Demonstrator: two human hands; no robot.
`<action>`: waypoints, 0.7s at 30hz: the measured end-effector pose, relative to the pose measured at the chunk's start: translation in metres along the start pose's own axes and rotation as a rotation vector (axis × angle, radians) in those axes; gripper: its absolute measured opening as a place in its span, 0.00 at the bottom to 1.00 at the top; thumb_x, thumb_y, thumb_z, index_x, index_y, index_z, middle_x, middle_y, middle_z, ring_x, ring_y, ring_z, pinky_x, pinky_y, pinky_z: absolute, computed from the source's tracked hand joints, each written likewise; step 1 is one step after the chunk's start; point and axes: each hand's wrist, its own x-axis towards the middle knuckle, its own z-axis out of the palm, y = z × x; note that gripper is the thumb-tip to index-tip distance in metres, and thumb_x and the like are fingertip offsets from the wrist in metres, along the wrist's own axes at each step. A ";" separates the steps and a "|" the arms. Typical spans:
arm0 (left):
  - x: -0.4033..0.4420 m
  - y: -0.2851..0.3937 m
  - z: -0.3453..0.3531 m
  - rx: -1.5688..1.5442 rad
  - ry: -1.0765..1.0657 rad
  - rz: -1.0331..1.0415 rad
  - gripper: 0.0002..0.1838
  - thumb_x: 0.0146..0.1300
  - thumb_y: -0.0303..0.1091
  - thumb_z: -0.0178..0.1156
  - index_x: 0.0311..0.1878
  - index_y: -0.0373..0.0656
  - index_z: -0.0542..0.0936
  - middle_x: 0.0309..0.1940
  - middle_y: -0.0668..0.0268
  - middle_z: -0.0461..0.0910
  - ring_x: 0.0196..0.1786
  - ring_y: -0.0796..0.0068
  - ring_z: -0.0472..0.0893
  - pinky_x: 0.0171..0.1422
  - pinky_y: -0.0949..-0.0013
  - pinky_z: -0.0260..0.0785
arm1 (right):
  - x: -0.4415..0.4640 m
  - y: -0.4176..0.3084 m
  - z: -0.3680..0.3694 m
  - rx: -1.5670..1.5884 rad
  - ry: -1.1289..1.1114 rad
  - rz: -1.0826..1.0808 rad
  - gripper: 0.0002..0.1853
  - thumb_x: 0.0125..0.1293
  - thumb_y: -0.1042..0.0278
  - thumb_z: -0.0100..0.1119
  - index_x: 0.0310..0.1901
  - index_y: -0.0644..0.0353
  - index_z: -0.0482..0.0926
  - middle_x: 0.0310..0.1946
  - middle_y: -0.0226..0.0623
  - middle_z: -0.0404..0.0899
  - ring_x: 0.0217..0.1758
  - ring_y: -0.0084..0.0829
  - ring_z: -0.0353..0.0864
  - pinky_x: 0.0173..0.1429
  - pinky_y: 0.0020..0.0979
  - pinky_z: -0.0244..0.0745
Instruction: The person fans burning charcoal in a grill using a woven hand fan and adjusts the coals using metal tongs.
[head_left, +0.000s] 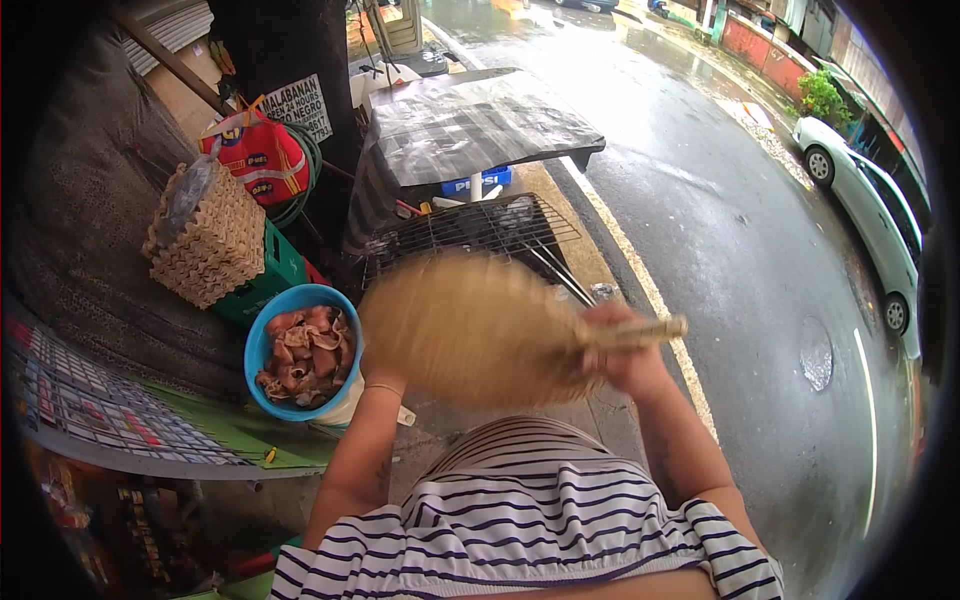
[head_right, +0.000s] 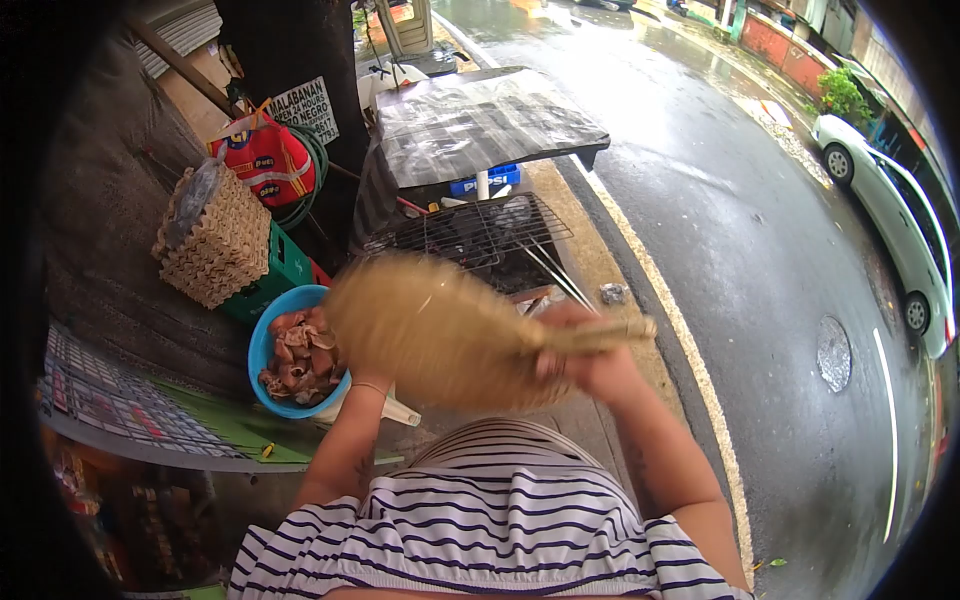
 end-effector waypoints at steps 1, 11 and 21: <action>-0.001 0.001 -0.002 -0.007 -0.015 -0.016 0.23 0.55 0.42 0.66 0.48 0.39 0.71 0.45 0.51 0.77 0.44 0.52 0.81 0.46 0.57 0.75 | 0.003 0.002 -0.003 -0.043 0.157 0.052 0.20 0.54 0.68 0.71 0.46 0.63 0.75 0.40 0.34 0.79 0.46 0.28 0.76 0.49 0.27 0.73; 0.008 0.021 -0.044 -0.144 -0.340 -0.438 0.23 0.54 0.42 0.67 0.47 0.39 0.71 0.44 0.52 0.77 0.43 0.52 0.82 0.44 0.57 0.75 | -0.012 0.020 0.007 0.008 0.592 0.180 0.19 0.57 0.67 0.70 0.47 0.62 0.74 0.39 0.29 0.76 0.40 0.21 0.73 0.45 0.22 0.70; -0.064 0.005 -0.065 -0.339 -0.331 -0.534 0.22 0.51 0.40 0.69 0.44 0.39 0.74 0.40 0.50 0.78 0.41 0.47 0.80 0.44 0.53 0.73 | -0.034 0.008 0.012 -0.122 0.744 0.230 0.20 0.56 0.66 0.71 0.47 0.62 0.73 0.37 0.28 0.75 0.38 0.19 0.72 0.41 0.21 0.69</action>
